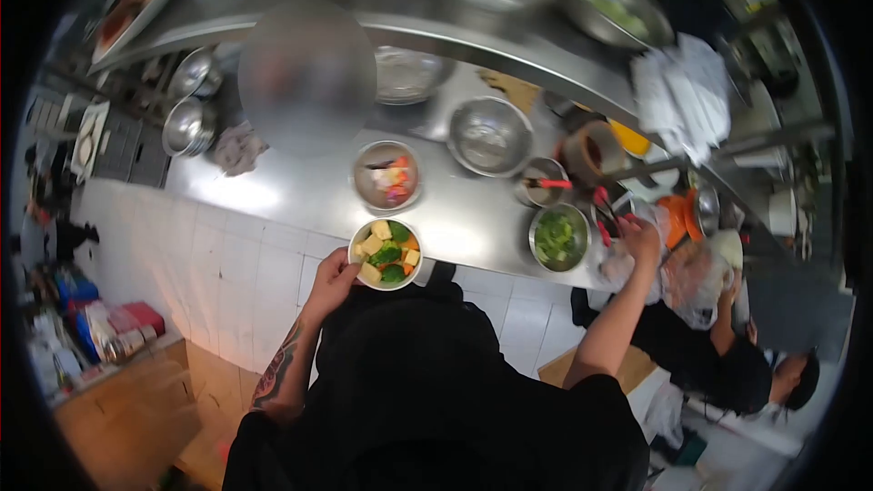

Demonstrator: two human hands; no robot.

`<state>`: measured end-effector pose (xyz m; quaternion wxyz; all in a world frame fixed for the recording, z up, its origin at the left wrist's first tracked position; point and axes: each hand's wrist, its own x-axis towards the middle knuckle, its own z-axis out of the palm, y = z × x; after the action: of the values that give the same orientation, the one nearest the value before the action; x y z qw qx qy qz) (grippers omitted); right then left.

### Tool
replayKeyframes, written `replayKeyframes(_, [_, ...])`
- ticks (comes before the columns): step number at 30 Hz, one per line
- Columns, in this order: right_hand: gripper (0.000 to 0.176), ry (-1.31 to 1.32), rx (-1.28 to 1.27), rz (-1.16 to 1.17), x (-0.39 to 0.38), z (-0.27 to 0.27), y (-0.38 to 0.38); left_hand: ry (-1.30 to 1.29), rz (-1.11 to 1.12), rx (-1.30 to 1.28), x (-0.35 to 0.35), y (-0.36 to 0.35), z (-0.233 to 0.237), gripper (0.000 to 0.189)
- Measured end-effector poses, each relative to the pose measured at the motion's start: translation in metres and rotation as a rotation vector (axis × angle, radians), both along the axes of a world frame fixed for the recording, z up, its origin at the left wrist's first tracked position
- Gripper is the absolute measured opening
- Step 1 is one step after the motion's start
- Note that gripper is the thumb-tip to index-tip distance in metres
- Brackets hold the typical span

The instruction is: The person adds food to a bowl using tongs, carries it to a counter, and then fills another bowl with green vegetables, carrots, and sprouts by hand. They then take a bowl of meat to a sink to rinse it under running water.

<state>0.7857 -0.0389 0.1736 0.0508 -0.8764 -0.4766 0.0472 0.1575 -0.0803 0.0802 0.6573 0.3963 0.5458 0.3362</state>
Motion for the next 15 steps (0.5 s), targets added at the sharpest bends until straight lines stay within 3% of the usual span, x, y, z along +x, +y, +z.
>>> replayKeyframes(3, [0.058,-0.174,0.141,-0.162,0.005,-0.002,-0.015,0.039,0.044,0.085,-0.057,0.003,0.01,0.027])
replayKeyframes(5, [0.05,-0.211,0.273,-0.198,-0.075,0.043,-0.018,0.028,0.121,0.123,-0.098,0.002,0.023,0.016])
replayKeyframes(6, [0.05,-0.203,0.277,-0.17,-0.106,0.039,-0.015,0.033,0.149,0.124,-0.122,-0.001,0.014,0.016])
replayKeyframes(8, [0.035,0.131,0.673,0.033,-0.168,0.03,-0.003,0.146,0.258,0.394,-0.175,-0.004,-0.011,0.007])
replayKeyframes(9, [0.035,0.146,0.674,0.057,-0.214,0.023,0.009,0.149,0.306,0.439,-0.199,-0.005,-0.01,0.01])
replayKeyframes(11, [0.023,0.576,0.634,0.281,-0.334,0.009,0.035,0.177,0.376,0.438,-0.256,-0.016,-0.014,0.008])
replayKeyframes(12, [0.022,0.526,0.445,0.255,-0.4,0.008,0.045,0.193,0.406,0.432,-0.285,-0.019,-0.014,0.007])
replayKeyframes(13, [0.02,0.444,0.414,0.427,-0.439,-0.023,0.054,0.176,0.467,0.375,-0.312,-0.027,-0.012,0.014])
replayKeyframes(14, [0.018,0.412,0.215,0.607,-0.514,0.008,0.056,0.176,0.477,0.391,-0.341,-0.036,-0.006,0.014])
replayKeyframes(15, [0.016,0.519,0.147,0.703,-0.55,-0.016,0.058,0.126,0.545,0.302,-0.37,-0.048,-0.001,0.02])
